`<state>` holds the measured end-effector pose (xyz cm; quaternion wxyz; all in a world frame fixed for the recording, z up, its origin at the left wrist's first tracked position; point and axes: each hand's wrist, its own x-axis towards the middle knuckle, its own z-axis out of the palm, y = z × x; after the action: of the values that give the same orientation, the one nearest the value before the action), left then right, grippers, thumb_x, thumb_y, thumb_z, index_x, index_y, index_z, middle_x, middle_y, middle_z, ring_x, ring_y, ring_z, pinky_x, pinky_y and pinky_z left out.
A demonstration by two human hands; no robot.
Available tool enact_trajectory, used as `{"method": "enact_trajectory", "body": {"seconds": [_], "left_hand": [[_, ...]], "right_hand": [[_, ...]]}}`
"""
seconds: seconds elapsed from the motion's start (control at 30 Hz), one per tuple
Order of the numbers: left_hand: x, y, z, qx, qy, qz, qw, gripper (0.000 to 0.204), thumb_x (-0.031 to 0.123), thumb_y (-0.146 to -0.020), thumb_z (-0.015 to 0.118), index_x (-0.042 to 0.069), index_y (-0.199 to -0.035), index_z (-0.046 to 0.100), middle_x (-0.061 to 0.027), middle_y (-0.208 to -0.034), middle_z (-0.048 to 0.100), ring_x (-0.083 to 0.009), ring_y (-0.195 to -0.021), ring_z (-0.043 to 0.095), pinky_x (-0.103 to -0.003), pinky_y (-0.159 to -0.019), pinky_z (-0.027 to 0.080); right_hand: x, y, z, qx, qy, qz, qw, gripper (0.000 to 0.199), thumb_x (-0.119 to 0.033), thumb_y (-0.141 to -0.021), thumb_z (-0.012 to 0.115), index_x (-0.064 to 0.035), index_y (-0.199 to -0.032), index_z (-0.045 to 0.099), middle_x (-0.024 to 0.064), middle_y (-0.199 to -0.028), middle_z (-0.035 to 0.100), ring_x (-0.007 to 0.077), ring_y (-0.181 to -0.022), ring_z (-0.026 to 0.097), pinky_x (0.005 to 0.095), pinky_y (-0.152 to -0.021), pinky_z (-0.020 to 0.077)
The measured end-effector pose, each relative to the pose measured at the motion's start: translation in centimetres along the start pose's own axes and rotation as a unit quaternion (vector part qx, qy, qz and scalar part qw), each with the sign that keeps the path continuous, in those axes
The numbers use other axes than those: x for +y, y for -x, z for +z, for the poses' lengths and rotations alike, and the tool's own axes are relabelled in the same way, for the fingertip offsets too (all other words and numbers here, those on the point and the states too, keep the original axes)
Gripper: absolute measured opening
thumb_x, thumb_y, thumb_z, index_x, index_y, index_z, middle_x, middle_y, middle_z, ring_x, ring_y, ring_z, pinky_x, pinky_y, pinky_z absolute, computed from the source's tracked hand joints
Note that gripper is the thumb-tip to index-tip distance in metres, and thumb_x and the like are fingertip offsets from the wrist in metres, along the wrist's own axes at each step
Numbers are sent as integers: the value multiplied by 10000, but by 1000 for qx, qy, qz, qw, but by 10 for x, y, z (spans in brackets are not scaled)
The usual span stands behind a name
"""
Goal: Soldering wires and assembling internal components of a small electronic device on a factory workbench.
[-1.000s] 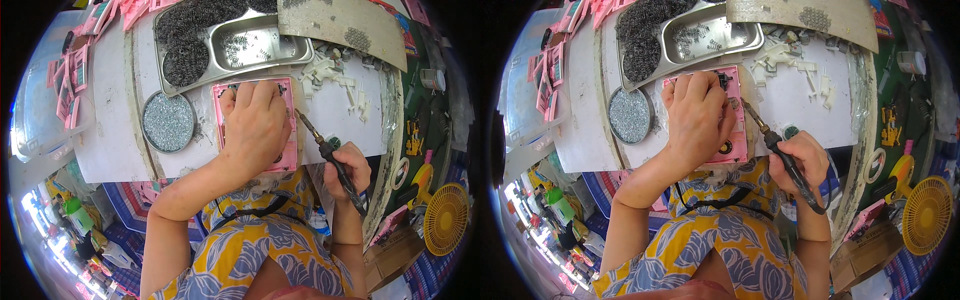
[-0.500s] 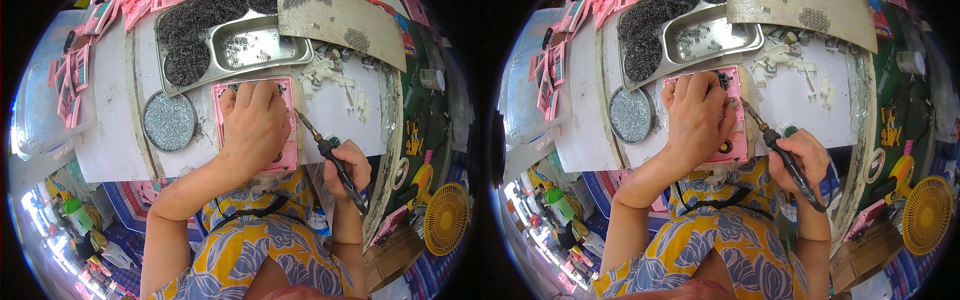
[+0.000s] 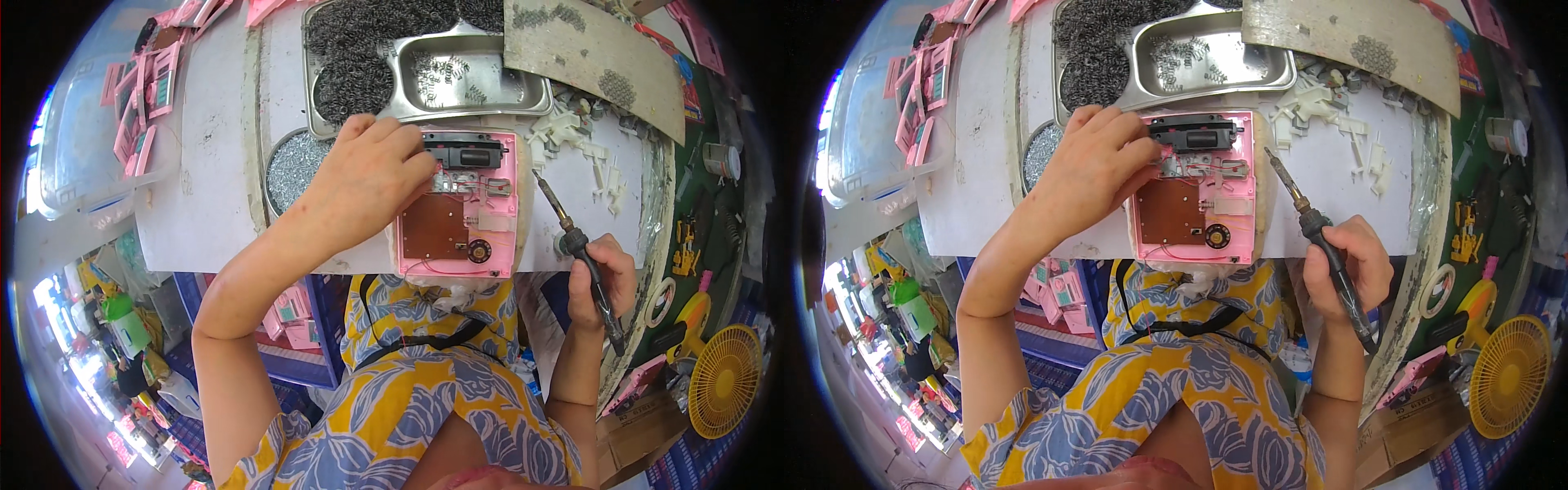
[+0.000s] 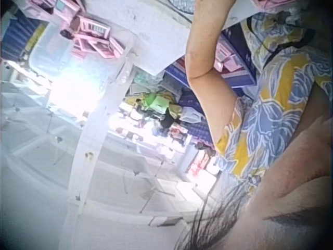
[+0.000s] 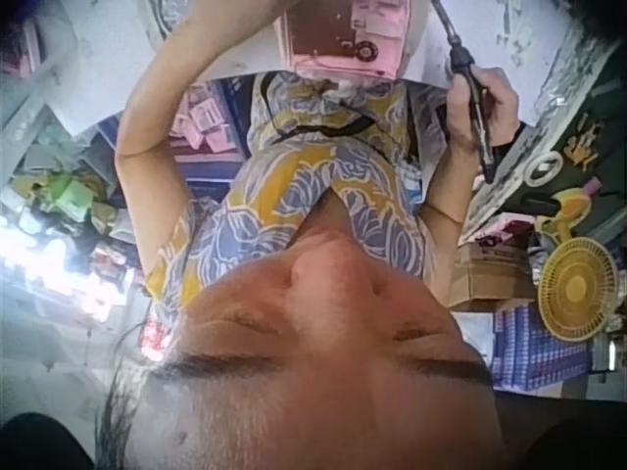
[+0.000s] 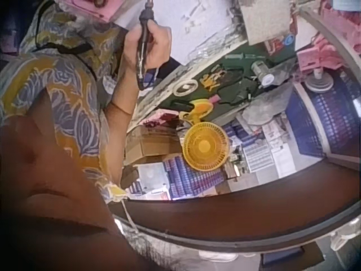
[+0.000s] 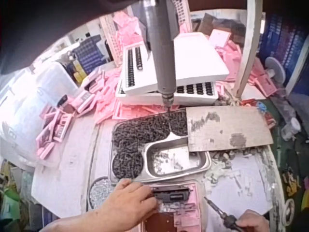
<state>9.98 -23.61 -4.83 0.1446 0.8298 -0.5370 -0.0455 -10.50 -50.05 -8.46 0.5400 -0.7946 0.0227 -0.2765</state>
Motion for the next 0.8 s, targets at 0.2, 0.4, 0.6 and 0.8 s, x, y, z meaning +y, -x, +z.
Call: {"method": "enact_trajectory", "body": {"seconds": [0.2,0.4,0.6,0.8], "left_hand": [[3,-14,6,9,-64,133,989,129,168,-816,676,144,-943,678,8,-1064,582,-191,-1102,560,-461,-1096,362],[8,-9,-10,-37,-50,118,991,95,193,-833,706,104,-835,674,-8,-1135,590,-205,-1166,525,-470,-1099,354],[7,-12,-16,15,159,30,987,185,114,-754,807,43,-815,647,-70,-1033,641,-237,-982,625,-411,-818,519],[21,0,20,32,541,-252,802,169,36,-911,758,7,-840,608,-117,-918,724,-137,-767,700,-256,-636,555]], "right_hand": [[-7,-8,3,-25,4,-11,1000,244,-37,-864,743,28,-1061,613,67,-758,571,145,-654,479,268,-580,364],[-9,-8,2,-13,-4,-3,1000,254,-37,-867,745,33,-1071,610,72,-777,576,147,-670,490,266,-596,375],[-10,-12,9,-22,-16,-23,999,256,-24,-858,740,31,-1073,613,74,-766,575,145,-657,487,268,-586,373],[-8,-13,16,-27,-34,-28,999,272,-19,-867,739,29,-1097,602,71,-799,582,137,-660,481,264,-596,377]]}}
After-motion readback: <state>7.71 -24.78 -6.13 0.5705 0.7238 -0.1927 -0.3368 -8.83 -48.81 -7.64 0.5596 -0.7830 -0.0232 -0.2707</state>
